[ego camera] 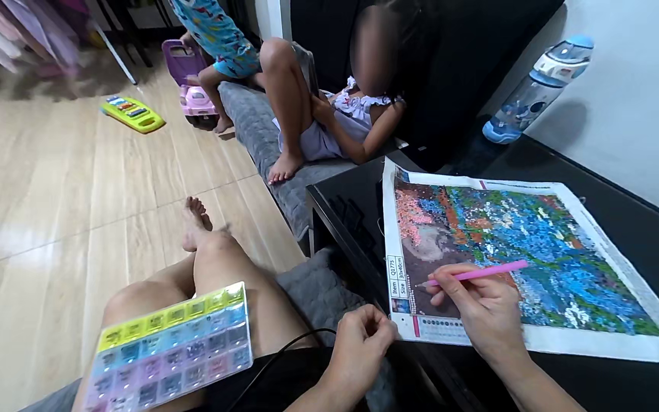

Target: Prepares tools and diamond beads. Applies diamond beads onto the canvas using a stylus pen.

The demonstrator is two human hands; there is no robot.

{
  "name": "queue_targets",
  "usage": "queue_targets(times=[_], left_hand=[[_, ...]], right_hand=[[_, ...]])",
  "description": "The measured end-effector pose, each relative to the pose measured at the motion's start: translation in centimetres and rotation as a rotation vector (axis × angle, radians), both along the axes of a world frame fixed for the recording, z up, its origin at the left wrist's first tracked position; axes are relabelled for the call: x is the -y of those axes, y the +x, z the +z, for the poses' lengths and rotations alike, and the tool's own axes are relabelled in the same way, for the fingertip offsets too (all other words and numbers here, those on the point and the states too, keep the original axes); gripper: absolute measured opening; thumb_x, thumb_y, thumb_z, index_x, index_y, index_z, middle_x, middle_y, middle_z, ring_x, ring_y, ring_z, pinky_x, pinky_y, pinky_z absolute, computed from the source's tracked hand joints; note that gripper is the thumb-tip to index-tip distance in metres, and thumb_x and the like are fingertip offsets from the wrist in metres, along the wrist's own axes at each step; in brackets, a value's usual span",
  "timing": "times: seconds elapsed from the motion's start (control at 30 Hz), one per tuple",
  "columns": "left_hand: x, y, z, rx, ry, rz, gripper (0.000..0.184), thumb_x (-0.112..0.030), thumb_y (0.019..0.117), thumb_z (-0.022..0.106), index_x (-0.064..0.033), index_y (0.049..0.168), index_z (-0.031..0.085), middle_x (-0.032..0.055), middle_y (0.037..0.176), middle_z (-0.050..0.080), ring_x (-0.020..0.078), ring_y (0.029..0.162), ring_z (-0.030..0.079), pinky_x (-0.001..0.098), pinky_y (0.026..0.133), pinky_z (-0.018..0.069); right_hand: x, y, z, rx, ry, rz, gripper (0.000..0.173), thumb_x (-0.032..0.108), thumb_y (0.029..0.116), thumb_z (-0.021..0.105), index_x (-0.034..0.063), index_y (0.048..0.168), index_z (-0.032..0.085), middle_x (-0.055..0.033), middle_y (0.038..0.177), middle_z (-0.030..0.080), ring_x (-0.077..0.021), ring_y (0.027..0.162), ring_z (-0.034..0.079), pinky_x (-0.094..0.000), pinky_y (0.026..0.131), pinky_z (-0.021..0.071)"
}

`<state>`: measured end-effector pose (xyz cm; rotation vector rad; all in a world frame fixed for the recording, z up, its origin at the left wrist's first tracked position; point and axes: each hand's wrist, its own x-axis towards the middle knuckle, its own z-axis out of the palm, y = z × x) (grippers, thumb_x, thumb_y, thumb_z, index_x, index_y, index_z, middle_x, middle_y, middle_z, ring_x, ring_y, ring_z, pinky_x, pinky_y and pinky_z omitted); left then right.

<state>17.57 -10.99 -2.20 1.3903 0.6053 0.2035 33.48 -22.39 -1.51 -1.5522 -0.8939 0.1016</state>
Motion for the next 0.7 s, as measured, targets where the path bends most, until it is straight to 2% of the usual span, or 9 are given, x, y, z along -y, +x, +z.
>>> queue_targets(times=[0.33, 0.7], left_hand=[[-0.06, -0.08, -0.02, 0.0, 0.006, -0.011, 0.012, -0.009, 0.096, 0.058, -0.0063, 0.085, 0.062, -0.0069, 0.072, 0.055, -0.0013, 0.066, 0.054, 0.0167, 0.065, 0.0453], [-0.15, -0.08, -0.11, 0.0, 0.024, -0.019, 0.013, -0.011, 0.0958, 0.058, -0.006, 0.085, 0.062, -0.0065, 0.072, 0.055, -0.0007, 0.066, 0.054, 0.0175, 0.065, 0.0454]], right_hand=[[0.01, 0.01, -0.44, 0.028, -0.021, 0.027, 0.01, 0.011, 0.0944, 0.064, 0.0106, 0.089, 0.073, 0.0079, 0.082, 0.072, 0.0, 0.064, 0.067, -0.016, 0.06, 0.0595], [-0.07, 0.01, -0.66, 0.013, -0.028, 0.049, 0.009, 0.013, 0.094, 0.066, 0.0121, 0.089, 0.074, 0.0081, 0.081, 0.072, -0.0001, 0.064, 0.067, -0.0159, 0.06, 0.059]])
